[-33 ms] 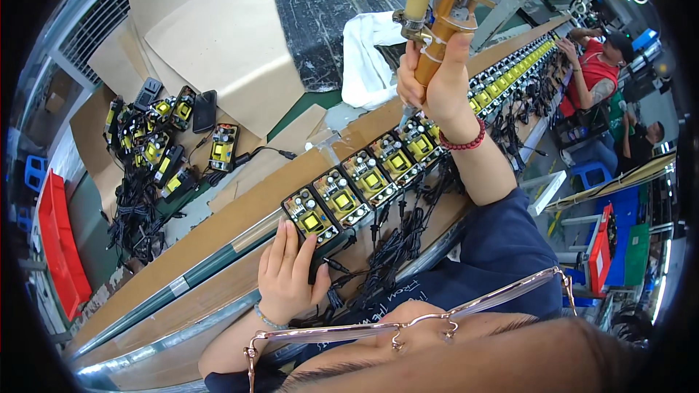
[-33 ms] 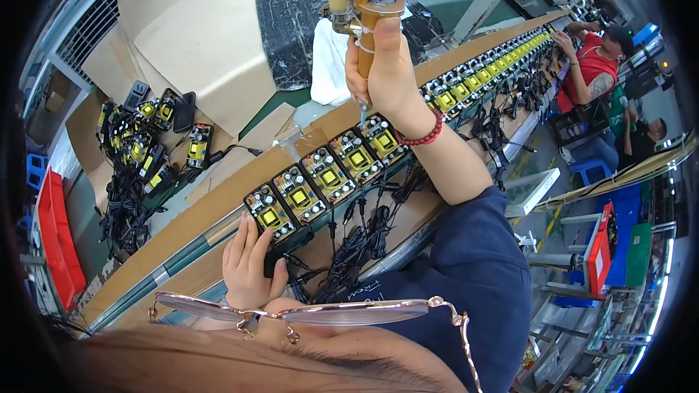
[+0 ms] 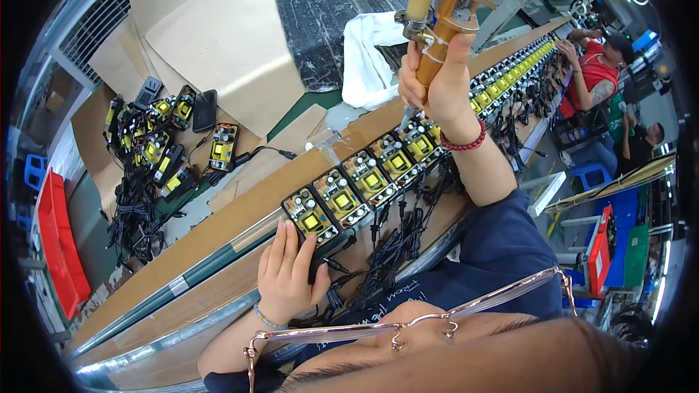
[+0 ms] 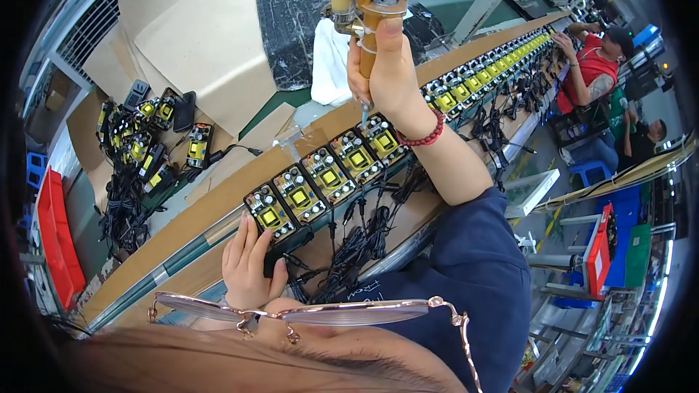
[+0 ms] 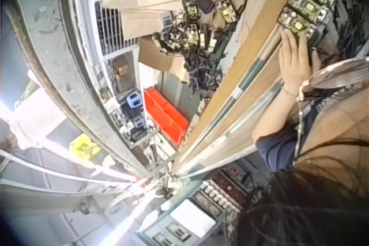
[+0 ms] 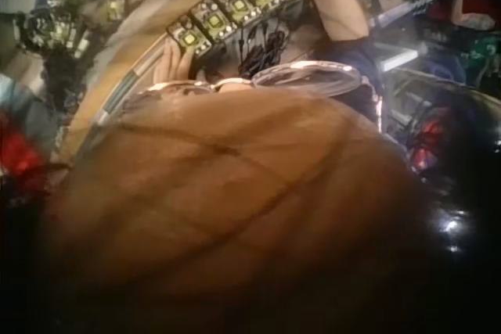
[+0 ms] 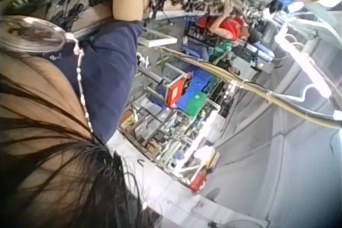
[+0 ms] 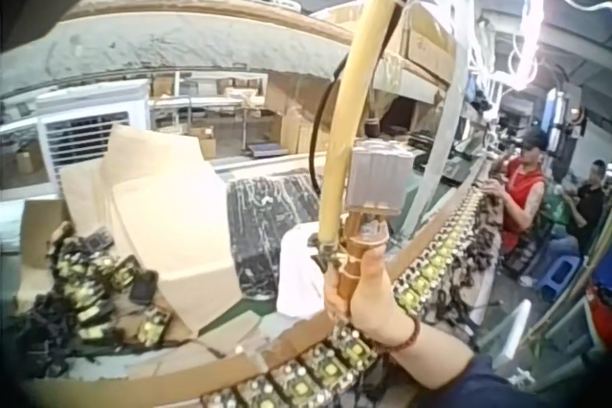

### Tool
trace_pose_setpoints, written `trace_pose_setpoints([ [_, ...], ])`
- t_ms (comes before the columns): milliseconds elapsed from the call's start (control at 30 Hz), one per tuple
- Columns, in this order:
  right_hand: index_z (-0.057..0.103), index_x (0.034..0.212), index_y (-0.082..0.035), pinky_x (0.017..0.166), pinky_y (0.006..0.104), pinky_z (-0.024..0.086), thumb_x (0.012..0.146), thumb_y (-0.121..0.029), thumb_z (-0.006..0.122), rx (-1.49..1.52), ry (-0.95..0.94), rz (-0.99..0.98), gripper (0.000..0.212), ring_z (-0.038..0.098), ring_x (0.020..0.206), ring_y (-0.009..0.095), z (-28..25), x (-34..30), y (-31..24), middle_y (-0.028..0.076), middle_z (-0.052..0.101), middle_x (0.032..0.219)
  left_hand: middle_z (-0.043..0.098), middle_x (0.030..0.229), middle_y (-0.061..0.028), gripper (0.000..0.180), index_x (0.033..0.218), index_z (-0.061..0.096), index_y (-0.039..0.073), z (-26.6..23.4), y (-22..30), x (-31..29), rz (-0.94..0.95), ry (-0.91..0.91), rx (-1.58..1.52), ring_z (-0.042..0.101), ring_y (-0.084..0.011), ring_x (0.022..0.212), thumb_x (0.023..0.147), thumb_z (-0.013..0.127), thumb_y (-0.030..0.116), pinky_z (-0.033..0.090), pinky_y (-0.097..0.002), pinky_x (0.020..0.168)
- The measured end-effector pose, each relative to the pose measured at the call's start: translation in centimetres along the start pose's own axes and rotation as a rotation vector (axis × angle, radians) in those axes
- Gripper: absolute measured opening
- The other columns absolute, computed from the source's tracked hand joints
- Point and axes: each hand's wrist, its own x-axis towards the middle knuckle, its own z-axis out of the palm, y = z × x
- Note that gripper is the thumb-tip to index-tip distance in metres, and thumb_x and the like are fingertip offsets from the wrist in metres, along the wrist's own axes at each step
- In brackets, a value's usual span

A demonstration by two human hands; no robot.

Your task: Assembling and testing electronic circuit board components on a production assembly line.

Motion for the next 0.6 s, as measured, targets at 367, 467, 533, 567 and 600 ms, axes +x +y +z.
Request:
trace_pose_setpoints([
  [367,0.043,0.072,-0.010,0.034,0.0247,0.027,0.076,-0.087,0.027,-0.027,0.034,0.000,0.079,0.029,0.030,0.010,-0.9,0.3,0.1,-0.001,0.036,0.042,0.051,0.131,-0.0265,0.049,0.119,0.056,0.000,-0.1,0.2,0.1,-0.003,0.017,-0.007,0.050,-0.0360,0.123,0.074,0.062,0.020,0.041,-0.0391,0.094],
  [467,0.043,0.072,-0.010,0.034,0.0245,0.027,0.076,-0.087,0.026,-0.029,0.042,-0.001,0.078,0.029,0.030,0.009,-1.3,0.5,0.1,-0.001,0.036,0.042,0.051,0.132,-0.0264,0.049,0.119,0.056,0.000,0.0,0.1,0.1,-0.005,0.011,-0.005,0.050,-0.0358,0.123,0.074,0.062,0.020,0.041,-0.0390,0.094],
  [533,0.043,0.072,-0.010,0.034,0.0244,0.027,0.076,-0.087,0.026,-0.031,0.048,-0.002,0.078,0.029,0.030,0.009,-1.4,0.6,0.1,-0.001,0.036,0.042,0.050,0.132,-0.0262,0.050,0.119,0.056,0.000,0.0,0.1,0.1,-0.009,0.007,-0.002,0.050,-0.0356,0.123,0.074,0.062,0.019,0.041,-0.0389,0.094],
  [567,0.043,0.072,-0.010,0.034,0.0244,0.027,0.076,-0.087,0.026,-0.031,0.049,-0.005,0.078,0.029,0.030,0.009,-1.5,0.7,0.1,-0.001,0.036,0.042,0.050,0.132,-0.0262,0.050,0.119,0.056,0.000,0.0,0.1,0.1,-0.006,0.009,-0.001,0.050,-0.0356,0.123,0.074,0.062,0.019,0.041,-0.0389,0.094],
  [600,0.043,0.072,-0.010,0.034,0.0242,0.027,0.076,-0.087,0.026,-0.031,0.049,-0.010,0.078,0.029,0.030,0.009,-1.5,0.7,0.3,-0.001,0.036,0.042,0.050,0.132,-0.0261,0.050,0.119,0.056,0.000,0.0,0.1,0.1,-0.005,0.005,0.001,0.050,-0.0355,0.123,0.074,0.062,0.019,0.041,-0.0389,0.094],
])
